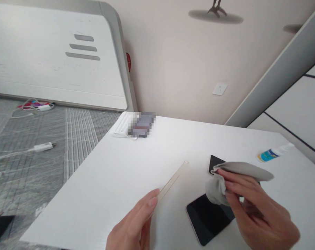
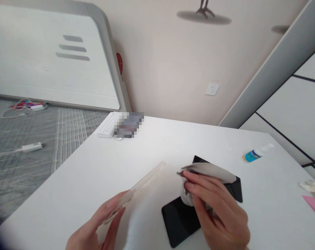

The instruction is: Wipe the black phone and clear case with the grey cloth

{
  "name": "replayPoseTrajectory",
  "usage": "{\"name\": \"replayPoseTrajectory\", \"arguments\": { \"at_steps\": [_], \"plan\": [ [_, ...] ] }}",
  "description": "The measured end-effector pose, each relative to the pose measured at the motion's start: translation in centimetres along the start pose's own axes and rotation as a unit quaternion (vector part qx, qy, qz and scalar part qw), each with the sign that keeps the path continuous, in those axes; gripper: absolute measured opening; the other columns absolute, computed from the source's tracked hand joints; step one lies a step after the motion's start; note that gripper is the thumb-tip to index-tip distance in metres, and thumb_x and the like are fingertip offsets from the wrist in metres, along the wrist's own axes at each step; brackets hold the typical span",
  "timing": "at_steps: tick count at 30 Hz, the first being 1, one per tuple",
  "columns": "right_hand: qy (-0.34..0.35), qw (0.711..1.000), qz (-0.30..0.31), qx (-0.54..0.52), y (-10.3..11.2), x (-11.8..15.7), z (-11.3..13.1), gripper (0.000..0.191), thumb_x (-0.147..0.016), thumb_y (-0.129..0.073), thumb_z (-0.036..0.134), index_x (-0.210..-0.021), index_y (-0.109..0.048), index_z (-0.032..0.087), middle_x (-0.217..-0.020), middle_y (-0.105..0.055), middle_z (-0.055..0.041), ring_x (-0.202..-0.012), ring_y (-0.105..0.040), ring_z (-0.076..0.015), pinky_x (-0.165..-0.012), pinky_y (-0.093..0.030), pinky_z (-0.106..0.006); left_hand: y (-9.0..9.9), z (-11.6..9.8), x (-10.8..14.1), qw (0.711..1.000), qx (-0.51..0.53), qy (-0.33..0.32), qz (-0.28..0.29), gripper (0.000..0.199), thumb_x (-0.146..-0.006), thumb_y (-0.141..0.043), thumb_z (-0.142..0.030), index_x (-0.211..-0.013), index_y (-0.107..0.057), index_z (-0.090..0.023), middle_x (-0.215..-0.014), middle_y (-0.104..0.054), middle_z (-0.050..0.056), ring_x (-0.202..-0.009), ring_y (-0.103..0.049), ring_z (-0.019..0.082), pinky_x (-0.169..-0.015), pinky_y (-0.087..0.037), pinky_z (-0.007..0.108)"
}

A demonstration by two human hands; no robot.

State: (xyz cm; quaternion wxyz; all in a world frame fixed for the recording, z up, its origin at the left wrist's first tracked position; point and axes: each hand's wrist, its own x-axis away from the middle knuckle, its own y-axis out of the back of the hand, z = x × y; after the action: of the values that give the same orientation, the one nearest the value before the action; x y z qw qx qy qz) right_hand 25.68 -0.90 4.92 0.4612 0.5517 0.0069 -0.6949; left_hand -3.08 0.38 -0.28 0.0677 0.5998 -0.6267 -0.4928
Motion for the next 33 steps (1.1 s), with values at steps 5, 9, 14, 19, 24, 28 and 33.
{"name": "replayPoseTrajectory", "arguments": {
  "at_steps": [5, 9, 14, 19, 24, 28, 33],
  "plan": [
    [0.027, 0.997, 0.075, -0.004, -1.1, -2.7, -0.8, 0.031, -0.098, -0.064, 0.003, -0.118, -0.074, 0.024, -0.128, -0.076, -0.0067, -0.117, -0.074, -0.0245, -0.098, -0.065, -0.039, 1.9, 1.6, -0.3, 0.979, -0.131, -0.129, 0.086, 0.059, -0.096, -0.037, -0.002, -0.146, -0.056, -0.026, -0.140, -0.074, 0.002, -0.124, -0.073, 0.013, -0.107, -0.056, 0.026],
    [0.071, 0.980, 0.187, -0.023, -2.5, -3.6, -1.7, 0.027, -0.103, -0.057, 0.009, -0.119, -0.073, 0.023, -0.126, -0.078, -0.0069, -0.116, -0.076, -0.0207, -0.103, -0.063, -0.036, 2.3, 1.7, -0.2, 0.955, -0.181, -0.183, 0.146, 0.058, -0.104, -0.059, -0.051, -0.155, -0.052, -0.024, -0.153, -0.064, 0.011, -0.135, -0.067, 0.026, -0.112, -0.055, 0.045],
    [0.071, 0.954, 0.290, -0.007, -5.0, -3.6, -2.5, 0.032, -0.109, -0.051, 0.020, -0.132, -0.073, 0.021, -0.136, -0.074, -0.0080, -0.123, -0.074, -0.0209, -0.109, -0.060, -0.038, 1.7, 1.2, 0.1, 0.953, -0.180, -0.157, 0.185, 0.095, -0.080, -0.088, -0.057, -0.160, -0.046, -0.026, -0.158, -0.059, 0.015, -0.134, -0.066, 0.034, -0.105, -0.061, 0.051],
    [0.117, 0.907, 0.404, -0.026, -5.9, -3.7, 0.0, 0.047, -0.110, -0.057, 0.041, -0.150, -0.061, 0.016, -0.156, -0.059, -0.0078, -0.147, -0.055, -0.0211, -0.120, -0.049, -0.036, 0.0, -0.4, 0.0, 0.981, -0.140, -0.031, 0.131, 0.130, -0.075, -0.092, -0.041, -0.170, -0.009, -0.012, -0.149, -0.066, 0.019, -0.123, -0.072, 0.033, -0.097, -0.066, 0.044],
    [0.184, 0.847, 0.497, -0.034, -5.8, -4.2, 0.4, 0.063, -0.110, -0.048, 0.061, -0.157, -0.053, 0.019, -0.161, -0.051, -0.0047, -0.150, -0.051, -0.0188, -0.125, -0.043, -0.037, -0.6, -1.3, 0.1, 0.983, -0.160, 0.000, 0.092, 0.124, -0.078, -0.085, -0.039, -0.169, -0.008, -0.006, -0.153, -0.061, 0.025, -0.132, -0.068, 0.036, -0.098, -0.066, 0.045],
    [0.142, 0.894, 0.415, 0.092, -5.9, -3.3, -1.2, 0.075, -0.106, -0.052, 0.065, -0.161, -0.045, 0.015, -0.165, -0.046, -0.0117, -0.155, -0.044, -0.0314, -0.127, -0.038, -0.059, -0.5, -1.3, 0.1, 0.983, -0.159, 0.001, 0.089, 0.108, -0.088, -0.077, -0.049, -0.167, -0.016, -0.007, -0.150, -0.064, 0.022, -0.129, -0.071, 0.032, -0.097, -0.066, 0.040],
    [0.238, 0.861, 0.448, 0.027, -5.8, -2.3, -0.7, 0.093, -0.100, -0.046, 0.082, -0.164, -0.040, 0.015, -0.168, -0.043, -0.0067, -0.157, -0.040, -0.0254, -0.132, -0.031, -0.047, -0.7, -1.2, -0.2, 0.980, -0.181, -0.023, 0.075, 0.084, -0.107, -0.043, -0.056, -0.167, -0.016, -0.005, -0.149, -0.065, 0.022, -0.130, -0.071, 0.030, -0.095, -0.065, 0.039]
  ]
}}
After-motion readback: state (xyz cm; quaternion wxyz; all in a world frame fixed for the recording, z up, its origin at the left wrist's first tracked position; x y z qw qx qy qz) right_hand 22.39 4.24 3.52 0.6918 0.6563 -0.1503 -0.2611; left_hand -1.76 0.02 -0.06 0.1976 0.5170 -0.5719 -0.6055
